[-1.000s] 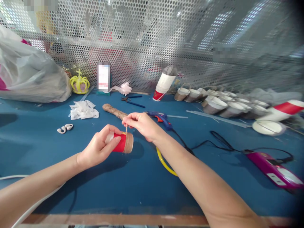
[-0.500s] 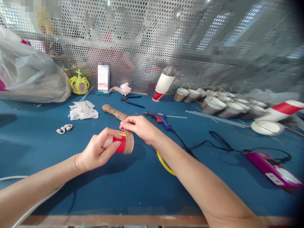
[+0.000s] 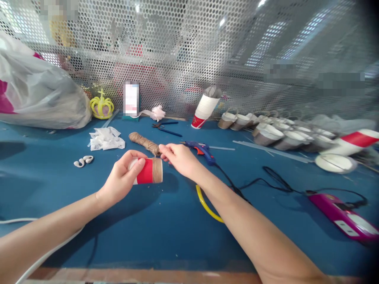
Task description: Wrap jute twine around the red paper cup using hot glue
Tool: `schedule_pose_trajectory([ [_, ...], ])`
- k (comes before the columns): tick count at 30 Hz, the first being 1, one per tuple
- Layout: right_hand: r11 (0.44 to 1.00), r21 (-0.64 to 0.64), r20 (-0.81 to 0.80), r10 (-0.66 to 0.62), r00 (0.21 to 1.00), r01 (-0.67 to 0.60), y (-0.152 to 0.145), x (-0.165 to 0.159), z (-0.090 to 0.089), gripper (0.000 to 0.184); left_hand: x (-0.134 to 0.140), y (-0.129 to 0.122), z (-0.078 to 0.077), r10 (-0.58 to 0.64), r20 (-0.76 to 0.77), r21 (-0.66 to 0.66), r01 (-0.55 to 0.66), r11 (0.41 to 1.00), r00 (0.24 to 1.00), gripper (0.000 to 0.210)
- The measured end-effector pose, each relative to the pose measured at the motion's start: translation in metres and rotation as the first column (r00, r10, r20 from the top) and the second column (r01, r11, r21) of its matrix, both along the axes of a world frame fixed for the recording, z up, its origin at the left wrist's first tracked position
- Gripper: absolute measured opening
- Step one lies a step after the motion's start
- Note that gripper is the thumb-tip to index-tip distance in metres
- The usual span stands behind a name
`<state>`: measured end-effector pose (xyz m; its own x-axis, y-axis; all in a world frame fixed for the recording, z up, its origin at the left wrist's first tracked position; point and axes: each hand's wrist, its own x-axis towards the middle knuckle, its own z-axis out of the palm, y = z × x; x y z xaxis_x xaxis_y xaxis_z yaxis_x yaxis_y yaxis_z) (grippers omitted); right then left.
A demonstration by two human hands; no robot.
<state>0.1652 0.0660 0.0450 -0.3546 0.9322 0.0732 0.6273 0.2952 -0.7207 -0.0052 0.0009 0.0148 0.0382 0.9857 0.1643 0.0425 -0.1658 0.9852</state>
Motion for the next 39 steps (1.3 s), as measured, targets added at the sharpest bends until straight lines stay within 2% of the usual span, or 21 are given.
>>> schedule_pose_trajectory([
  [4, 0.997, 0.04, -0.006, 0.066, 0.998, -0.065, -0.019, 0.001, 0.015, 0.03, 0.003, 0.005, 0.002, 0.07, 0.205, -0.171, -0.035, 0.985, 0.976, 0.026],
  [8, 0.993, 0.008, -0.017, 0.119, 0.993, -0.119, -0.039, -0.003, 0.015, 0.018, 0.004, 0.005, 0.003, 0.095, 0.252, -0.216, -0.04, 0.976, 0.963, 0.027],
  [13, 0.995, -0.032, -0.083, 0.094, 0.992, -0.097, -0.048, -0.005, 0.006, 0.014, 0.003, 0.0, 0.0, 0.063, 0.061, -0.086, -0.058, 0.995, 0.996, 0.026],
  [18, 0.996, -0.055, -0.143, 0.058, 0.988, -0.066, -0.049, -0.003, 0.004, 0.013, 0.002, -0.006, 0.0, 0.051, -0.129, 0.071, -0.042, 0.997, 0.99, 0.02],
  [22, 0.992, -0.103, -0.18, 0.05, 0.982, -0.07, -0.046, 0.006, 0.004, 0.016, -0.001, -0.009, -0.001, -0.003, -0.267, 0.172, 0.051, 0.984, 0.964, 0.019],
  [24, 0.987, -0.142, -0.187, 0.049, 0.981, -0.077, -0.046, 0.011, 0.004, 0.016, -0.002, -0.009, -0.001, -0.06, -0.291, 0.166, 0.112, 0.98, 0.955, 0.025],
  [26, 0.991, -0.1, -0.166, 0.076, 0.983, -0.093, -0.048, 0.014, 0.003, 0.016, -0.002, -0.006, -0.001, -0.114, -0.206, 0.104, 0.137, 0.985, 0.972, 0.034],
  [29, 0.984, 0.104, -0.083, 0.151, 0.985, -0.143, -0.054, 0.016, 0.0, 0.013, -0.001, 0.0, 0.0, -0.185, 0.059, -0.043, 0.187, 0.981, 0.981, 0.042],
  [31, 0.963, 0.185, -0.034, 0.204, 0.978, -0.194, -0.056, 0.016, -0.002, 0.013, 0.0, 0.003, 0.0, -0.21, 0.181, -0.113, 0.233, 0.966, 0.961, 0.041],
  [32, 0.961, 0.173, -0.025, 0.225, 0.974, -0.217, -0.055, 0.016, -0.003, 0.013, 0.001, 0.004, -0.001, -0.201, 0.199, -0.131, 0.229, 0.965, 0.959, 0.04],
  [34, 0.972, 0.06, -0.054, 0.232, 0.971, -0.229, -0.049, 0.017, -0.004, 0.014, 0.001, 0.005, -0.001, -0.19, 0.172, -0.141, 0.215, 0.966, 0.967, 0.04],
  [37, 0.975, -0.17, -0.202, 0.106, 0.973, -0.142, -0.031, 0.017, -0.007, 0.019, 0.001, 0.002, -0.002, -0.199, 0.048, -0.102, 0.203, 0.974, 0.979, 0.038],
  [39, 0.964, -0.249, -0.264, 0.025, 0.964, -0.093, -0.016, 0.013, -0.01, 0.021, 0.0, -0.001, -0.001, -0.204, -0.039, -0.054, 0.202, 0.978, 0.978, 0.036],
])
